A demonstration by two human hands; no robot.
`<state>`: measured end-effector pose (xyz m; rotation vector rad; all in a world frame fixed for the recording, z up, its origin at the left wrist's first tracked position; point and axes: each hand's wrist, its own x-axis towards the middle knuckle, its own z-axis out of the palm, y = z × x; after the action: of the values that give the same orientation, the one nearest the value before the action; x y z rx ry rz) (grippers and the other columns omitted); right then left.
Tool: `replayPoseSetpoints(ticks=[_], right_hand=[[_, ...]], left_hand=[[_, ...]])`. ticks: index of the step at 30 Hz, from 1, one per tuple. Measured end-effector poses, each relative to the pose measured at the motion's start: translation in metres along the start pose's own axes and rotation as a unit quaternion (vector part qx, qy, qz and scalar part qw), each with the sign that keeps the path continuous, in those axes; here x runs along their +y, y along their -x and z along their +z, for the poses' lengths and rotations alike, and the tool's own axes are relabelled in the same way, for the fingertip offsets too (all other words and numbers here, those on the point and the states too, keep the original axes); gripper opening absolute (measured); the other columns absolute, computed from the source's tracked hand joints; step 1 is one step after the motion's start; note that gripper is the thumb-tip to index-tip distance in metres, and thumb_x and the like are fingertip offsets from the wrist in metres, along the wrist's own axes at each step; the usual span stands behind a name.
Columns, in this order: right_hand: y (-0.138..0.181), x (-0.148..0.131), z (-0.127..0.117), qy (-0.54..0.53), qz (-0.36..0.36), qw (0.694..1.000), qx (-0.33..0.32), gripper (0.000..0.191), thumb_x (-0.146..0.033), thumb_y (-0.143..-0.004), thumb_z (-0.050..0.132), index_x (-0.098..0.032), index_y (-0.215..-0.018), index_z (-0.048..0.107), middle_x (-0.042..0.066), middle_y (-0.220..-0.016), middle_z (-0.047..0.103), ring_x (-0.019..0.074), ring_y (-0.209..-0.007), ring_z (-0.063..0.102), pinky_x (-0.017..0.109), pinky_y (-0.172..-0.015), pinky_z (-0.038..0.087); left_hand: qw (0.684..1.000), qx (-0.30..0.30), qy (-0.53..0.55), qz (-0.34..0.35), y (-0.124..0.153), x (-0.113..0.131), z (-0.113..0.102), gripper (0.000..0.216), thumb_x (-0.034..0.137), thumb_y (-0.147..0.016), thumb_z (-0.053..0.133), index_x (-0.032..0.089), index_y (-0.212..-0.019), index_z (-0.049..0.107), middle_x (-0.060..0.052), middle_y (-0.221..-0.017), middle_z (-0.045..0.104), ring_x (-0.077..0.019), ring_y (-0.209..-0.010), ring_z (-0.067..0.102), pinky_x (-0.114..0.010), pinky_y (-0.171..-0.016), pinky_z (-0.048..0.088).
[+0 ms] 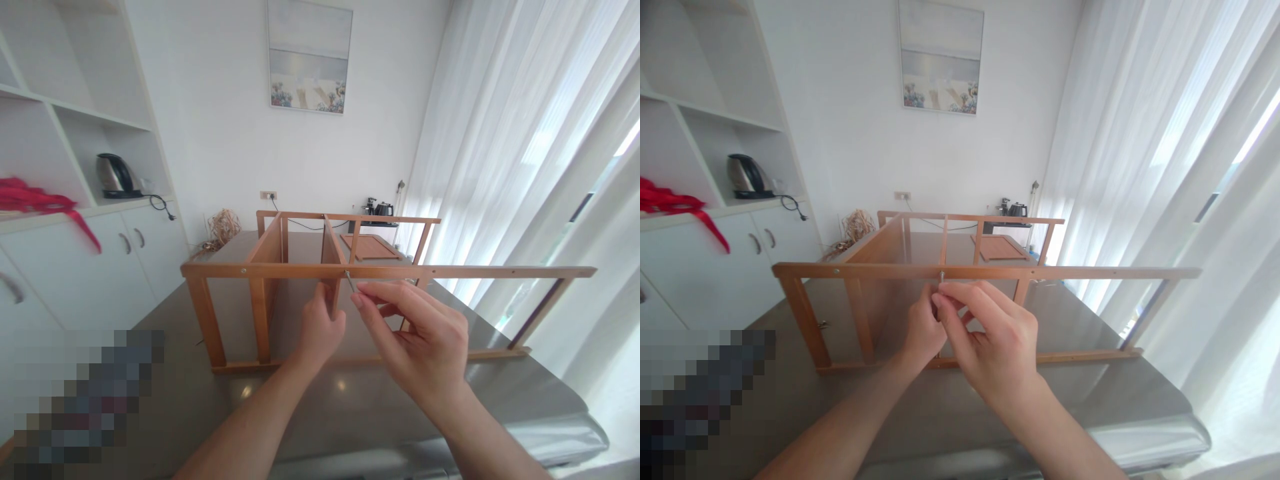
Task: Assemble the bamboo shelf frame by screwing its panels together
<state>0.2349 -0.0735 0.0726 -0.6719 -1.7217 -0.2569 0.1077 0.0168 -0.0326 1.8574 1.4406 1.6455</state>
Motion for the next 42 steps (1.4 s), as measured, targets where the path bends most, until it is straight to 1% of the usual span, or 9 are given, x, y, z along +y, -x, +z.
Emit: replayPoseSetpoints(ticks=[3,9,14,20,26,30,38,42], right_hand=[[0.0015,0.0005,0.0,-0.001,-0.006,1.0,0.0,0.019,-0.01,-0.084,0.074,-0.019,-0.101,0.071,-0.002,-0.086,0.072,0.0056,-0.064,0.063,0.018,-0.06,0.054],[0.003,0.0025,0.001,0.015,-0.017,1.0,0.008,0.021,-0.009,-0.083,0.075,-0.018,-0.102,0.071,-0.001,-0.083,0.071,0.0058,-0.063,0.062,0.018,-0.059,0.053],[0.0021,0.003,0.0014,0.029,-0.024,0.999,0.01,0.017,-0.009,-0.082,0.076,-0.018,-0.096,0.071,-0.001,-0.083,0.07,0.0062,-0.064,0.061,0.019,-0.058,0.051],[0.0012,0.0017,-0.0016,0.023,-0.03,0.999,-0.001,0.013,-0.007,-0.084,0.073,-0.018,-0.091,0.071,-0.001,-0.085,0.071,0.0063,-0.067,0.061,0.019,-0.062,0.052],[0.0008,0.0014,-0.0004,0.03,-0.033,0.999,-0.004,0.013,-0.008,-0.086,0.072,-0.019,-0.093,0.071,-0.004,-0.079,0.07,0.0049,-0.065,0.061,0.017,-0.062,0.05],[0.0012,0.0007,0.0,0.045,-0.038,0.998,0.002,0.012,-0.01,-0.086,0.072,-0.019,-0.094,0.071,-0.006,-0.074,0.069,0.0037,-0.061,0.06,0.016,-0.06,0.048],[0.0054,0.0012,0.0006,0.049,-0.028,0.998,0.001,0.015,-0.012,-0.087,0.072,-0.02,-0.1,0.071,-0.007,-0.077,0.072,0.0033,-0.061,0.065,0.014,-0.061,0.05],[0.0056,0.0003,0.0009,0.04,-0.02,0.999,-0.007,0.017,-0.011,-0.087,0.071,-0.02,-0.102,0.072,-0.006,-0.078,0.073,0.0046,-0.062,0.066,0.014,-0.061,0.052]], left_hand=[[1.0,-0.005,-0.002,0.006,-0.0003,-0.0016,0.0006,0.02,0.016,-0.08,0.061,0.025,-0.092,0.047,-0.002,-0.082,0.071,-0.0231,-0.079,0.071,-0.026,-0.063,0.043],[1.0,0.001,-0.006,0.006,-0.0003,-0.0005,-0.0006,0.022,0.015,-0.079,0.061,0.025,-0.088,0.044,-0.001,-0.08,0.07,-0.023,-0.075,0.071,-0.027,-0.064,0.044],[1.0,0.0,-0.002,0.002,-0.0001,0.001,-0.001,0.02,0.014,-0.079,0.059,0.025,-0.089,0.045,-0.002,-0.081,0.07,-0.0229,-0.075,0.07,-0.027,-0.063,0.042],[1.0,-0.001,0.004,0.0,0.0002,0.0002,-0.0004,0.02,0.015,-0.079,0.06,0.025,-0.087,0.045,-0.001,-0.08,0.071,-0.0228,-0.073,0.07,-0.027,-0.061,0.041],[1.0,-0.002,0.013,0.003,-0.0002,0.0002,-0.0001,0.021,0.015,-0.079,0.062,0.025,-0.087,0.045,-0.003,-0.082,0.072,-0.0231,-0.074,0.07,-0.027,-0.06,0.042],[1.0,-0.004,0.004,-0.003,-0.0007,0.0007,-0.0003,0.022,0.016,-0.078,0.063,0.025,-0.086,0.045,-0.002,-0.08,0.071,-0.0226,-0.071,0.07,-0.027,-0.06,0.042],[1.0,-0.001,-0.005,-0.016,-0.0001,0.0012,-0.0001,0.026,0.011,-0.075,0.064,0.025,-0.088,0.046,-0.001,-0.078,0.071,-0.0213,-0.068,0.07,-0.026,-0.059,0.043],[1.0,-0.008,0.001,-0.022,0.0001,0.0034,-0.0017,0.023,0.014,-0.077,0.063,0.025,-0.087,0.046,-0.002,-0.08,0.072,-0.0219,-0.071,0.071,-0.026,-0.061,0.044]])
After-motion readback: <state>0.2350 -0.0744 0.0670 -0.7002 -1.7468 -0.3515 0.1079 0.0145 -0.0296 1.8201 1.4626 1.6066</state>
